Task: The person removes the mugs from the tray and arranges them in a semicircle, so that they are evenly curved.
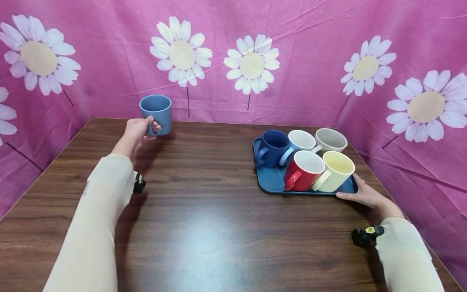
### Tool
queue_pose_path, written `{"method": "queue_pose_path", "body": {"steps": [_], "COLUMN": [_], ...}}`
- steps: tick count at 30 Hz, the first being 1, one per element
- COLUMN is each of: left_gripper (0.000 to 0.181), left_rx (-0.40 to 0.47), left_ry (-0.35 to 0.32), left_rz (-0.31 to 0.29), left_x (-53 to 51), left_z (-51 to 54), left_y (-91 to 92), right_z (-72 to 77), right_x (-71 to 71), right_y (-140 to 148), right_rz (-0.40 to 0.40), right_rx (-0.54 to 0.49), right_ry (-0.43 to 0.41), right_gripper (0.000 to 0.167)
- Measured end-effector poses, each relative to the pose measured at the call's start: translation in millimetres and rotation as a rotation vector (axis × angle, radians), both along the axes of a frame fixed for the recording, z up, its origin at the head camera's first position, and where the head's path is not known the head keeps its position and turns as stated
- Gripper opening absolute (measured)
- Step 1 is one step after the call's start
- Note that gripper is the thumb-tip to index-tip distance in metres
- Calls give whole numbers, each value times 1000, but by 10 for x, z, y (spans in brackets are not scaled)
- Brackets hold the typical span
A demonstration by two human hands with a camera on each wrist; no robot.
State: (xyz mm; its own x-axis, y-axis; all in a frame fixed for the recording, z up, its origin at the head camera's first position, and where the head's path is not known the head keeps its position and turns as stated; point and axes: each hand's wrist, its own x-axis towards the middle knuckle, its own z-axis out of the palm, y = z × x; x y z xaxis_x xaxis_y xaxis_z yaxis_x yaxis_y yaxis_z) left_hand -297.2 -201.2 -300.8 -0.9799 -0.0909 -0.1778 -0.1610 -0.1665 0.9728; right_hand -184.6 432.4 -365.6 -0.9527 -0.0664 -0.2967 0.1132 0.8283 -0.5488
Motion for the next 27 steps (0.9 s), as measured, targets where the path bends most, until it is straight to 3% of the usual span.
{"method": "queue_pose_path", "body": {"steps": [10,16,27], "left_gripper": [37,33,31], "left_rx": [-33,-101,-55], "left_ry": [-1,-21,-39], "left_rz": [42,57,85], "left_x": [-184,-215,-217], "left_z": [-69,-131,-203], "left_y": [26,11,-16], "right_z": [-16,-35,-37], "right_x": [-4,12,1], "right_y": [3,8,12], "right_rz": [8,5,20], "right_rx": [-2,1,13], "right_ry": [18,12,35], "right_gripper": [103,102,102]}}
